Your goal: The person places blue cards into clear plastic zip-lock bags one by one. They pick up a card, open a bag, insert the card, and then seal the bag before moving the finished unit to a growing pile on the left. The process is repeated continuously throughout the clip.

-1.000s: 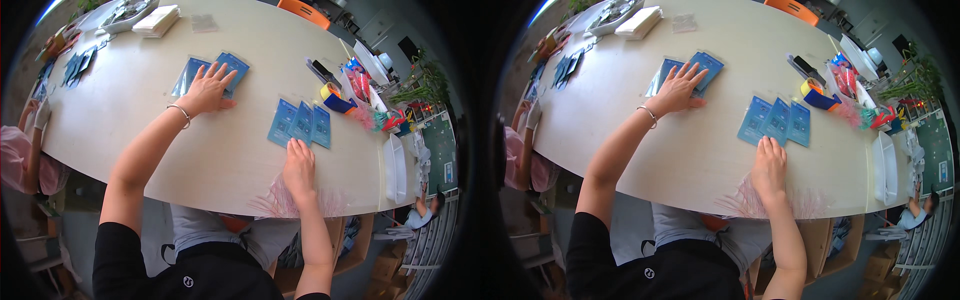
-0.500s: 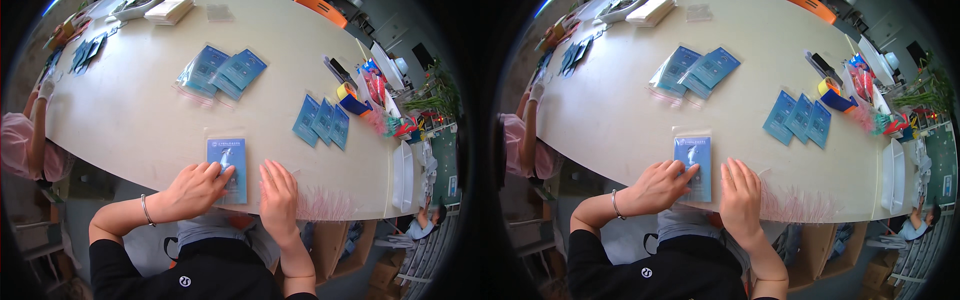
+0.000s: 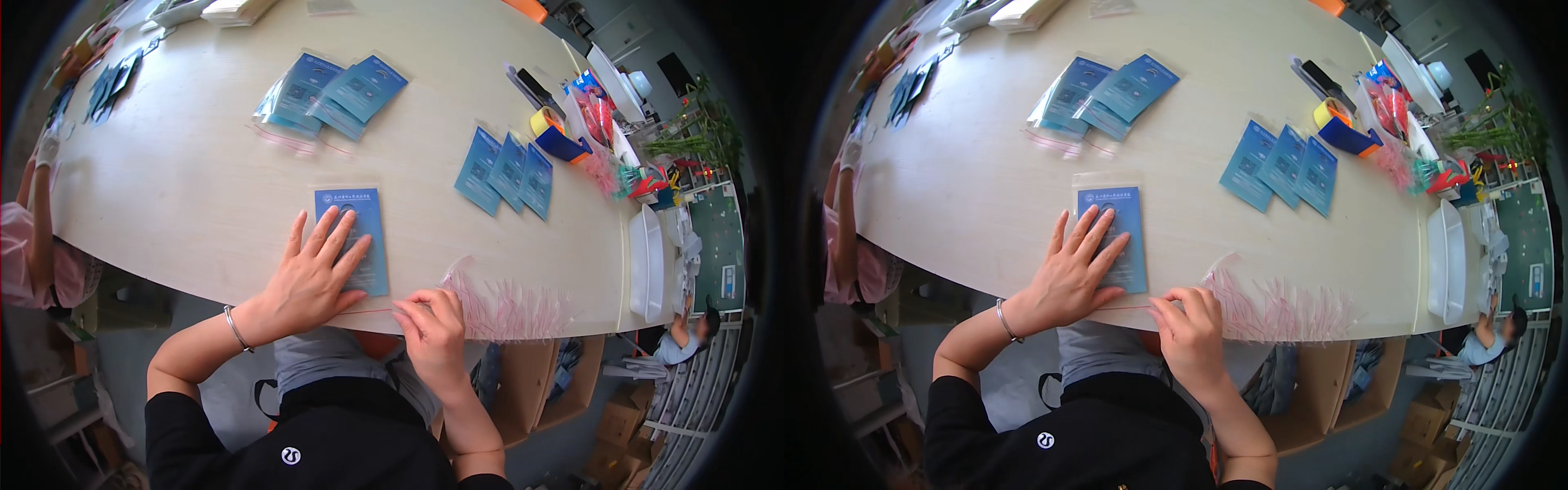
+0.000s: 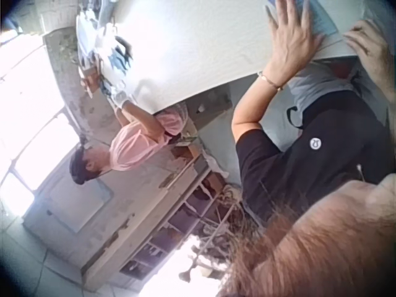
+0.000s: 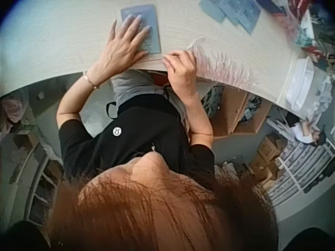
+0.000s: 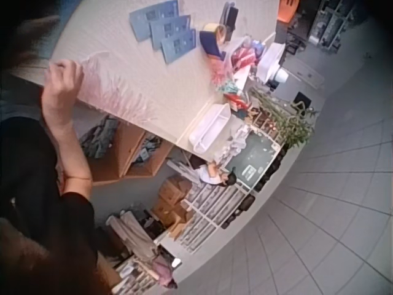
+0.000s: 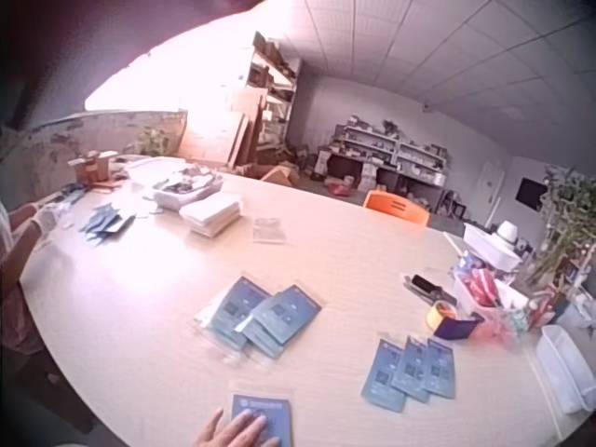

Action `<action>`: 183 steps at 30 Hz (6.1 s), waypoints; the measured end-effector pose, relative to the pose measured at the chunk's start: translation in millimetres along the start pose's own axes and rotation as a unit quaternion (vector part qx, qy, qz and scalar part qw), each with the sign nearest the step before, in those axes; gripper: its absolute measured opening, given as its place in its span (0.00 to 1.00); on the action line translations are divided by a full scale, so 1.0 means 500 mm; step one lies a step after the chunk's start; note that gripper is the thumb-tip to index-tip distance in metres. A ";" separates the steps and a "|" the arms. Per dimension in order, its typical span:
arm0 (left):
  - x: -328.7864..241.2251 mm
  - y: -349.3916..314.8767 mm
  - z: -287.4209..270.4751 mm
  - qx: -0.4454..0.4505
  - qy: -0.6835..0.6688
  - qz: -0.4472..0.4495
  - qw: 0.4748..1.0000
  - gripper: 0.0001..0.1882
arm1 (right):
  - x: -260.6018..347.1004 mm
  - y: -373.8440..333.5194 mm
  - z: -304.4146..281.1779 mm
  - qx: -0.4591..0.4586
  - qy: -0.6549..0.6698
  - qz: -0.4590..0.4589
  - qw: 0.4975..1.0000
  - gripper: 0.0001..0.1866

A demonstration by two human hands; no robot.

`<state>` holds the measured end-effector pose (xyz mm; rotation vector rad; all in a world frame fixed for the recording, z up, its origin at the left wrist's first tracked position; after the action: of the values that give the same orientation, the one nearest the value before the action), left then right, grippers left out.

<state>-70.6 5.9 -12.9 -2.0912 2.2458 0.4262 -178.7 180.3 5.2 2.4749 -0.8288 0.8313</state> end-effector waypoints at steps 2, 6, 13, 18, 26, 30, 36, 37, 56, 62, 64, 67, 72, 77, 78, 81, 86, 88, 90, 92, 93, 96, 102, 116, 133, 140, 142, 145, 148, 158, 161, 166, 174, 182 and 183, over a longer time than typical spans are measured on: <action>0.004 0.002 0.002 -0.003 -0.021 0.011 1.000 0.40 | 0.004 0.011 0.011 0.014 -0.026 -0.003 1.000 0.13; 0.011 0.002 0.007 -0.009 -0.050 0.025 0.998 0.40 | 0.013 0.018 0.028 0.044 -0.094 -0.040 0.994 0.08; 0.003 0.009 0.005 -0.024 -0.040 0.008 0.999 0.41 | 0.033 -0.058 -0.078 0.121 -0.019 -0.036 0.992 0.07; 0.006 0.001 0.002 -0.020 -0.041 -0.003 0.999 0.42 | -0.178 -0.108 -0.297 -0.261 -0.138 0.265 0.918 0.04; 0.000 -0.024 -0.019 -0.035 -0.069 0.052 0.996 0.40 | -0.352 -0.165 -0.325 -0.216 -0.313 0.367 0.849 0.04; -0.009 -0.070 -0.043 0.043 -0.096 0.025 0.994 0.42 | -0.285 -0.143 -0.319 -0.278 -0.355 0.345 0.823 0.06; -0.015 -0.132 -0.016 -0.010 -0.041 0.072 0.996 0.33 | -0.048 -0.028 -0.124 -0.046 -0.051 0.064 0.996 0.16; -0.018 -0.131 -0.012 -0.025 -0.048 0.088 0.995 0.32 | -0.020 -0.021 -0.085 0.025 -0.061 -0.006 0.998 0.18; -0.004 -0.143 -0.012 -0.146 -0.142 0.031 0.978 0.15 | 0.013 -0.038 0.057 0.010 -0.029 -0.014 0.999 0.09; -0.007 -0.141 -0.019 -0.144 -0.130 -0.028 0.981 0.15 | 0.021 -0.040 0.058 0.016 -0.044 0.064 0.997 0.09; -0.011 -0.139 -0.020 -0.141 -0.128 -0.053 0.980 0.13 | 0.024 -0.040 0.059 0.015 -0.053 0.080 0.995 0.09; -0.020 -0.136 -0.020 -0.150 -0.127 -0.087 0.977 0.11 | 0.034 -0.037 0.062 0.012 -0.075 0.096 0.993 0.09; -0.029 -0.132 -0.019 -0.157 -0.123 -0.120 0.973 0.09 | 0.046 -0.033 0.062 0.010 -0.115 0.105 0.988 0.09; -0.034 -0.124 -0.020 -0.135 -0.112 -0.189 0.966 0.08 | 0.049 -0.033 0.060 -0.021 -0.100 0.128 0.986 0.08; -0.033 -0.124 -0.018 -0.135 -0.109 -0.206 0.963 0.08 | 0.047 -0.032 0.059 -0.037 -0.092 0.132 0.986 0.08; -0.041 -0.120 -0.012 -0.194 -0.072 -0.066 0.976 0.10 | 0.047 -0.030 0.071 -0.125 -0.102 0.019 0.987 0.07; -0.036 -0.123 -0.003 -0.104 -0.010 0.094 0.990 0.21 | 0.062 -0.043 0.082 -0.005 -0.147 -0.109 0.983 0.18; -0.012 -0.098 -0.028 -0.083 -0.036 0.097 0.991 0.21 | 0.053 -0.029 0.070 0.000 -0.179 -0.121 0.976 0.18; 0.031 -0.040 -0.062 -0.068 -0.021 0.096 0.993 0.23 | 0.031 -0.003 0.046 0.021 -0.194 -0.107 0.975 0.20; 0.105 0.059 -0.081 -0.086 0.069 0.094 0.989 0.25 | -0.006 0.045 0.022 0.010 -0.228 -0.078 0.971 0.20; 0.152 0.114 -0.087 -0.097 0.114 0.081 0.985 0.25 | -0.024 0.072 0.010 0.001 -0.245 -0.063 0.968 0.21; 0.296 0.202 -0.061 -0.101 0.199 0.027 0.974 0.28 | -0.080 0.161 -0.005 -0.032 -0.294 -0.024 0.955 0.20; 0.204 0.165 0.002 -0.015 0.177 0.024 0.984 0.35 | -0.119 0.210 -0.035 -0.101 -0.405 0.046 0.908 0.22; 0.013 -0.037 -0.023 -0.014 -0.017 0.126 0.992 0.26 | 0.036 -0.015 0.041 0.009 -0.004 -0.002 1.000 0.14; -0.046 -0.037 0.003 0.015 0.025 -0.009 1.000 0.36 | 0.033 -0.081 -0.096 0.134 0.045 0.019 0.990 0.08; -0.048 -0.033 0.006 -0.045 -0.029 -0.011 0.999 0.32 | -0.363 -0.164 -0.384 -0.364 -0.232 0.350 0.831 0.07; -0.043 -0.041 0.010 -0.033 -0.037 0.014 0.999 0.33 | -0.421 -0.160 -0.382 -0.278 -0.320 0.363 0.830 0.06; -0.034 -0.065 0.006 0.007 -0.039 0.055 0.998 0.34 | -0.411 -0.135 -0.363 -0.207 -0.410 0.379 0.803 0.07; -0.048 -0.080 -0.022 0.047 -0.059 0.083 0.994 0.32 | -0.303 -0.111 -0.359 -0.303 -0.397 0.353 0.791 0.08; -0.036 -0.108 -0.008 -0.015 -0.029 0.131 0.991 0.14 | -0.006 -0.036 0.023 0.059 -0.075 -0.131 0.987 0.16; -0.033 -0.111 -0.009 -0.030 -0.040 0.124 0.991 0.10 | -0.007 -0.029 0.033 0.053 -0.059 -0.128 0.989 0.10; -0.026 -0.120 -0.010 -0.081 -0.092 0.087 0.989 0.11 | 0.000 -0.034 0.035 0.035 -0.054 -0.093 0.994 0.10; -0.004 -0.132 -0.020 -0.113 -0.124 0.090 0.982 0.14 | 0.006 -0.047 0.053 -0.004 -0.039 -0.043 0.998 0.09; -0.011 -0.128 -0.024 -0.155 -0.140 -0.002 0.978 0.11 | 0.007 -0.046 0.049 0.010 -0.010 0.061 0.998 0.09; -0.015 -0.127 -0.027 -0.151 -0.138 -0.028 0.979 0.10 | 0.008 -0.044 0.048 0.019 -0.010 0.078 0.997 0.09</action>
<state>-5.2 6.8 -9.0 -2.0588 2.0637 1.0402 -152.2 182.3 -14.0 2.4791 -1.0323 0.8846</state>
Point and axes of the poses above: each hand's wrist, its own y-axis towards the middle knuckle, its own z-axis out of the palm, x = y × z, the point moved 3 cm from there along y, towards the middle knuckle, and after that the axes turned 14 degrees about z, right-handed, at the moved point
